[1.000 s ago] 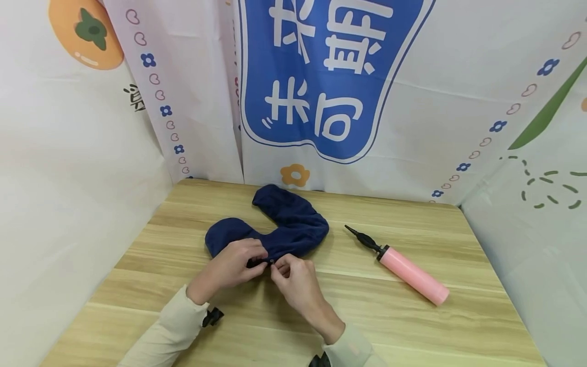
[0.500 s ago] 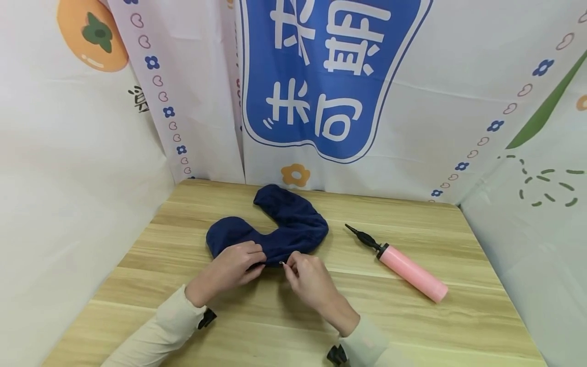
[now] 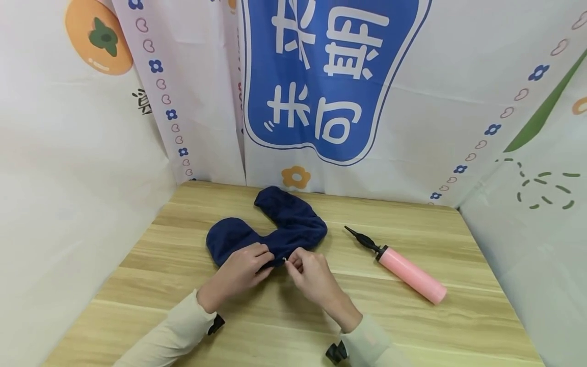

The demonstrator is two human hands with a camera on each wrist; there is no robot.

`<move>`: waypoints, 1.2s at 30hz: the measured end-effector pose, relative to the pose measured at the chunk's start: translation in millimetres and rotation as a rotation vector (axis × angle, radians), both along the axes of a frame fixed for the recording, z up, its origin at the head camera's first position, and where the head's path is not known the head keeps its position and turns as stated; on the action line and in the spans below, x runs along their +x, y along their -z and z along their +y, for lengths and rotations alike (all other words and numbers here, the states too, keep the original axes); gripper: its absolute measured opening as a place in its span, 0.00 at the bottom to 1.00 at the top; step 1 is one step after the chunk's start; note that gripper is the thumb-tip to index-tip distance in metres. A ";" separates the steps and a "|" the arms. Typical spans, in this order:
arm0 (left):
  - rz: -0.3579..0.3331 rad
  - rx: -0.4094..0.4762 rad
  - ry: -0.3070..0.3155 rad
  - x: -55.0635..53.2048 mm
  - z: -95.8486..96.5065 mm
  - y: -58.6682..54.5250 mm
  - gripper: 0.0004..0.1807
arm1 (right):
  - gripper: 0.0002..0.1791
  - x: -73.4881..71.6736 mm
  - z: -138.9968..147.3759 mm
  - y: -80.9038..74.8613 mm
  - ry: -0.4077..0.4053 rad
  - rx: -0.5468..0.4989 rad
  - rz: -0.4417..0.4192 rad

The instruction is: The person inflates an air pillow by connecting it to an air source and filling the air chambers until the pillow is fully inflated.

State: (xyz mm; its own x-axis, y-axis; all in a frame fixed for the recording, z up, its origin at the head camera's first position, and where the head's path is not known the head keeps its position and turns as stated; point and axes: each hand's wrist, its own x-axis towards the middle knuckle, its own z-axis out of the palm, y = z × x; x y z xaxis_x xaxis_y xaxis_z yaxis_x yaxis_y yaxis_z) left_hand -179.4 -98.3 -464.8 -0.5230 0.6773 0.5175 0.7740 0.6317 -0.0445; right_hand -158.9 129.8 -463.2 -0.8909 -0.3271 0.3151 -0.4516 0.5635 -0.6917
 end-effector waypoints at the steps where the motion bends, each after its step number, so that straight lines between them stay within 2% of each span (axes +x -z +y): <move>1: 0.005 0.000 -0.004 0.8 0.0 1.0 0.09 | 0.06 -0.2 0.1 0.3 -0.001 0.004 0.003; 5: 0.013 0.002 -0.003 3.1 -2.5 5.5 0.08 | 0.06 -1.6 3.2 3.7 -0.014 0.036 0.011; 8: 0.004 0.007 -0.002 4.0 -7.2 7.7 0.08 | 0.06 -5.1 9.0 8.0 0.011 0.062 0.001; 12: -0.010 0.034 -0.015 6.2 -18.0 9.0 0.09 | 0.06 -11.0 18.3 14.5 0.074 0.069 -0.045; 15: -0.030 0.055 -0.027 8.2 -23.0 8.5 0.10 | 0.06 -12.0 20.7 15.7 0.066 0.047 -0.089; 20: -0.053 0.071 -0.017 6.4 -9.9 5.8 0.13 | 0.05 -9.1 14.6 12.3 0.033 -0.014 -0.069; 25: -0.006 0.064 -0.045 2.6 4.6 5.6 0.12 | 0.06 -9.5 7.3 7.2 0.061 -0.023 -0.026; 29: 0.011 0.075 -0.062 3.8 3.2 5.3 0.09 | 0.07 -11.5 7.8 6.1 0.081 -0.008 -0.040; 36: 0.010 0.090 -0.035 6.1 -8.1 5.9 0.08 | 0.08 -21.2 17.7 12.6 0.117 0.033 -0.041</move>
State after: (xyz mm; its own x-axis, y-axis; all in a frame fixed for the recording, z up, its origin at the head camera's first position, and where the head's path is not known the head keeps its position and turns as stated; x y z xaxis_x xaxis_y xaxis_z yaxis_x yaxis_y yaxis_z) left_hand -173.3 -106.4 -470.8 -0.5405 0.6089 0.5806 0.7508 0.6604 0.0064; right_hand -180.1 147.5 -475.8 -0.9356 -0.2299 0.2678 -0.3527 0.6337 -0.6885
